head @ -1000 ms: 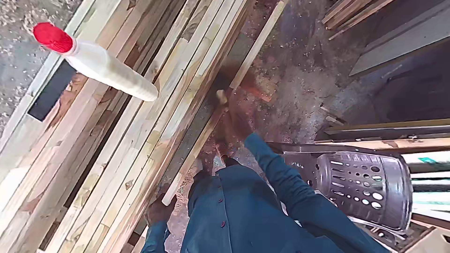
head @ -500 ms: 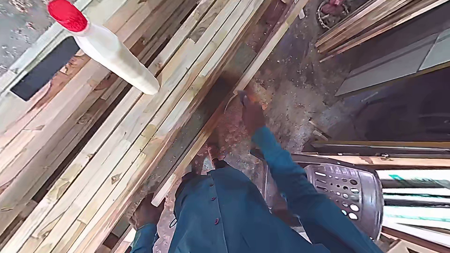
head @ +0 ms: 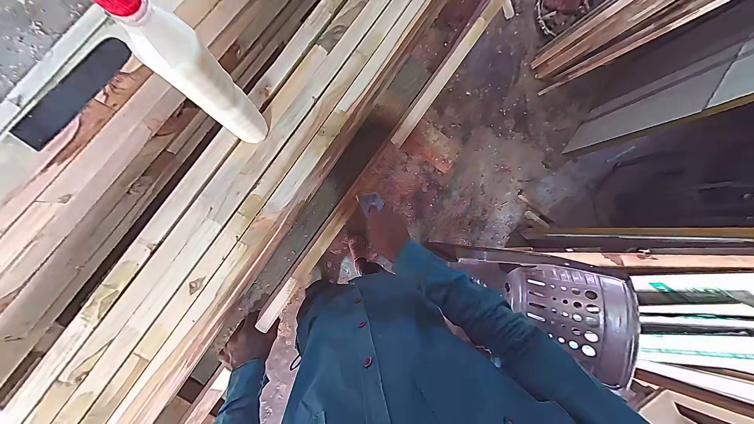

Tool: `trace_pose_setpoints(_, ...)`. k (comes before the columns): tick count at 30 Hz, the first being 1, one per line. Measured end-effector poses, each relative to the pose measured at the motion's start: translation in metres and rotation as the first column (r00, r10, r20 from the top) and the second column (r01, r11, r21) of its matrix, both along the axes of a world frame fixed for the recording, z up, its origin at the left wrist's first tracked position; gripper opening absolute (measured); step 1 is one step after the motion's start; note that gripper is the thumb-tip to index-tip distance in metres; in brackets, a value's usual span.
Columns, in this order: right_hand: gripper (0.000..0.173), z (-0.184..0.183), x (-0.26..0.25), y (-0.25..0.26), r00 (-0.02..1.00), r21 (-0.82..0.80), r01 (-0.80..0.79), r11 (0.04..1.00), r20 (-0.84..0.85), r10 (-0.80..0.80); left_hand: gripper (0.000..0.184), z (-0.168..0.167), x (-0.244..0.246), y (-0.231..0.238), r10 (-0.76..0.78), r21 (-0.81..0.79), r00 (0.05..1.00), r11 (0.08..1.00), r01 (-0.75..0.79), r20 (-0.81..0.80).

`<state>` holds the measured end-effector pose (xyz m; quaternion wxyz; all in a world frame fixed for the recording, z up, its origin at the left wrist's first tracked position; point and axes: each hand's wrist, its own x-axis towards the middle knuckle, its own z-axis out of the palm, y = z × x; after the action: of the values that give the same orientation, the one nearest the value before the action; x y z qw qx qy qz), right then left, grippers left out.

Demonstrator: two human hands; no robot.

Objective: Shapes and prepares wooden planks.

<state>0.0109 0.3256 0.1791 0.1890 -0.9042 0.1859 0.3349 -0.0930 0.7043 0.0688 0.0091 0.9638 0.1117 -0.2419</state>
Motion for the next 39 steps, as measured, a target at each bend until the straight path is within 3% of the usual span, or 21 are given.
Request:
trace_pose_setpoints(3,0.035,-0.011,-0.008,-0.032,0.986,0.124,-0.030,0.992,0.165,0.009,0.055,-0.001,0.006,0.003,0.001,0.016,0.998,1.000,0.000,-0.056)
trace_pose_setpoints(6,0.044,-0.019,0.005,-0.074,0.913,0.226,0.108,0.968,0.364,-0.187,0.054,-0.001,0.012,0.007,0.012,-0.004,0.995,1.000,-0.012,-0.104)
trace_pose_setpoints(9,0.043,-0.044,0.027,-0.099,0.837,0.188,0.237,0.953,0.459,-0.299,0.054,-0.002,0.014,0.009,0.005,-0.016,0.995,1.000,-0.006,-0.100)
trace_pose_setpoints(14,0.043,-0.042,0.035,-0.098,0.864,0.076,0.231,0.970,0.443,-0.240,0.053,0.003,0.012,0.003,0.023,-0.004,0.996,1.000,-0.023,-0.085)
trace_pose_setpoints(16,0.040,0.003,0.018,-0.078,0.877,0.045,0.185,0.982,0.443,-0.185,0.052,0.005,0.010,0.001,0.025,0.005,0.995,1.000,-0.025,-0.094)
trace_pose_setpoints(18,0.040,0.089,0.010,-0.050,0.972,0.047,0.179,0.983,0.149,-0.184,0.052,0.004,0.009,0.002,0.021,-0.002,0.996,1.000,-0.021,-0.089)
trace_pose_setpoints(19,0.040,0.099,0.010,-0.045,0.973,0.037,0.199,0.979,0.112,-0.202,0.052,0.004,0.010,0.002,0.021,-0.002,0.996,1.000,-0.021,-0.088)
trace_pose_setpoints(21,0.041,0.062,0.023,-0.059,0.964,0.015,0.217,0.976,0.152,-0.216,0.051,0.005,0.011,0.001,0.018,-0.002,0.996,1.000,-0.019,-0.083)
trace_pose_setpoints(22,0.039,0.018,0.030,-0.070,0.922,-0.020,0.234,0.972,0.323,-0.215,0.051,0.006,0.011,0.000,0.022,-0.001,0.996,1.000,-0.022,-0.085)
trace_pose_setpoints(24,0.039,-0.018,0.048,-0.085,0.928,-0.036,0.230,0.973,0.310,-0.208,0.053,0.006,0.011,-0.001,0.022,0.001,0.996,1.000,-0.022,-0.087)
trace_pose_setpoints(26,0.040,-0.008,0.049,-0.079,0.952,-0.023,0.237,0.971,0.206,-0.227,0.054,0.005,0.011,0.000,0.010,0.007,0.997,1.000,-0.010,-0.080)
trace_pose_setpoints(28,0.047,0.022,0.042,-0.057,0.979,-0.007,0.203,0.979,-0.030,-0.203,0.053,0.006,0.010,0.000,0.005,0.008,0.996,1.000,-0.004,-0.089)
trace_pose_setpoints(30,0.036,-0.003,0.024,-0.036,0.979,-0.092,0.123,0.988,0.174,-0.105,0.054,0.008,0.013,0.000,0.017,0.005,0.994,1.000,-0.016,-0.110)
trace_pose_setpoints(32,0.033,-0.011,0.016,-0.036,0.976,-0.105,0.088,0.991,0.210,-0.064,0.054,0.009,0.015,0.002,0.010,-0.002,0.994,1.000,-0.010,-0.111)
trace_pose_setpoints(35,0.041,-0.044,0.026,-0.074,0.860,-0.036,0.165,0.986,0.494,-0.126,0.056,0.005,0.019,0.003,0.022,-0.025,0.993,0.999,-0.026,-0.115)
trace_pose_setpoints(37,0.050,-0.063,0.028,-0.086,0.826,0.001,0.139,0.990,0.551,-0.116,0.058,0.004,0.019,0.008,0.042,-0.044,0.988,0.998,-0.049,-0.150)
trace_pose_setpoints(38,0.056,-0.058,0.025,-0.083,0.892,0.016,0.121,0.993,0.437,-0.116,0.057,0.003,0.021,0.010,0.036,-0.051,0.987,0.998,-0.044,-0.159)
trace_pose_setpoints(39,0.063,-0.043,0.023,-0.077,0.972,0.020,0.084,0.996,0.220,-0.087,0.057,0.002,0.023,0.010,0.023,-0.060,0.986,0.998,-0.033,-0.162)
